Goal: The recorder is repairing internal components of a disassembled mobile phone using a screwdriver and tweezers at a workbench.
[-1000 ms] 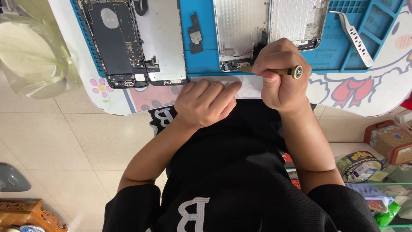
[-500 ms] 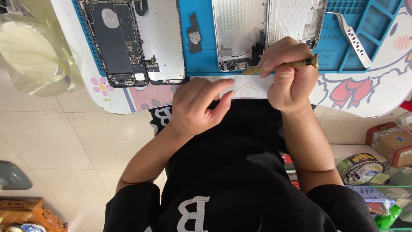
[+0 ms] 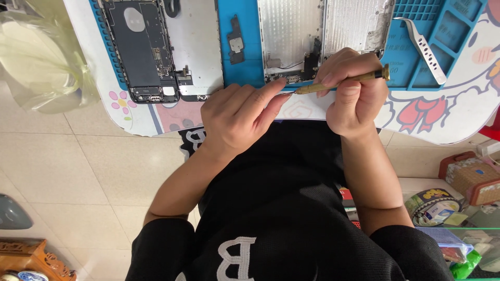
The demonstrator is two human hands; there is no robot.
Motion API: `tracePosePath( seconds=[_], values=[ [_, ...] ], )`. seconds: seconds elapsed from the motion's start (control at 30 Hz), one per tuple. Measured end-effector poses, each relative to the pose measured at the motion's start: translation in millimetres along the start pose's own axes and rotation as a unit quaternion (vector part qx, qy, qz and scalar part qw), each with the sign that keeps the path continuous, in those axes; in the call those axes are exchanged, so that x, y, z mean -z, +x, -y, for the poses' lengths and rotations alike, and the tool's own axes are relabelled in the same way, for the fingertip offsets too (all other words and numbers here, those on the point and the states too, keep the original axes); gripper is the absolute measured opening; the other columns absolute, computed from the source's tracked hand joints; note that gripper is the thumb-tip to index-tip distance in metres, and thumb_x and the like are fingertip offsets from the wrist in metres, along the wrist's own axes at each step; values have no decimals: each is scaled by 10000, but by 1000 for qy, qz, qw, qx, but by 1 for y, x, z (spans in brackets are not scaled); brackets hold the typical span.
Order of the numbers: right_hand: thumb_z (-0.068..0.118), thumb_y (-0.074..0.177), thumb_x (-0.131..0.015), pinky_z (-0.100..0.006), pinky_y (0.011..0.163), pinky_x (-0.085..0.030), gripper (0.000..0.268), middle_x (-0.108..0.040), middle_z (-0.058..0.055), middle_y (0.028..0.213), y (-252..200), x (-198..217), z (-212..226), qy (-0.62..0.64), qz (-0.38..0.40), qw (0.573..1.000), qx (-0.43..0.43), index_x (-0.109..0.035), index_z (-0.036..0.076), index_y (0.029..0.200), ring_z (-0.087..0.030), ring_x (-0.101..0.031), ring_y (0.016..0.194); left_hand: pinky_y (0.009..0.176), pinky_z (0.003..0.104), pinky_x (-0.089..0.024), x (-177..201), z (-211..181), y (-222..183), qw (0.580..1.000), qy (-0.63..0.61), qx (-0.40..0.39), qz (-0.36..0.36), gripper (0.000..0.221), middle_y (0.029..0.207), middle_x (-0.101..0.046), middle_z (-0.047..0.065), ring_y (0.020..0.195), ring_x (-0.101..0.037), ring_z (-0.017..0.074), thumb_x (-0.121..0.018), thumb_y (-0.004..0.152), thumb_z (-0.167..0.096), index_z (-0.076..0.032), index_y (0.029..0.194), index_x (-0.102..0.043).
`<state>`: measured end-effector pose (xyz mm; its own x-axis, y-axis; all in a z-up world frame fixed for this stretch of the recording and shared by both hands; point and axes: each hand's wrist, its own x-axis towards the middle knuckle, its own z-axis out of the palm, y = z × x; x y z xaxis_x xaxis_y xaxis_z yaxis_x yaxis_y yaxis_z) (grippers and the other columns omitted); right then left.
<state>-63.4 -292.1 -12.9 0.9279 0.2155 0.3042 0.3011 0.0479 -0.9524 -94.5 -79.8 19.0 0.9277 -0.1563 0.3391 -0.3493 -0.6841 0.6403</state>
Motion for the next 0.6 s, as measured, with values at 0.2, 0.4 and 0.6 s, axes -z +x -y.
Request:
tracePosePath(
  seconds=[0.2, 0.4, 0.6],
  values=[
    [377, 1157, -468, -287, 672, -519, 382, -560, -114, 869, -1, 1, -1, 9, 0, 1000, -8, -478, 5, 1074, -172, -564, 669, 582, 321, -414, -3, 2, -3, 1000, 12, -20, -21, 183, 720, -583, -30, 615, -531, 153, -875, 931, -166, -152, 1087, -781],
    [364, 1166, -469, -292, 687, -517, 373, -570, -121, 883, -2, 1, -2, -2, 0, 1000, 0, -483, 0, 1085, -178, -569, 681, 552, 321, -397, 0, -1, 2, 999, 13, -18, -36, 204, 682, -558, -28, 582, -507, 153, -891, 904, -181, -129, 1073, -789],
    [358, 1165, -469, -282, 673, -512, 369, -566, -117, 882, -3, 1, -3, 3, 1, 1000, -7, -486, -4, 1093, -178, -566, 675, 571, 324, -406, -2, 0, -1, 999, -2, -13, -34, 185, 708, -587, -31, 600, -515, 162, -897, 910, -184, -137, 1039, -773]
  ],
)
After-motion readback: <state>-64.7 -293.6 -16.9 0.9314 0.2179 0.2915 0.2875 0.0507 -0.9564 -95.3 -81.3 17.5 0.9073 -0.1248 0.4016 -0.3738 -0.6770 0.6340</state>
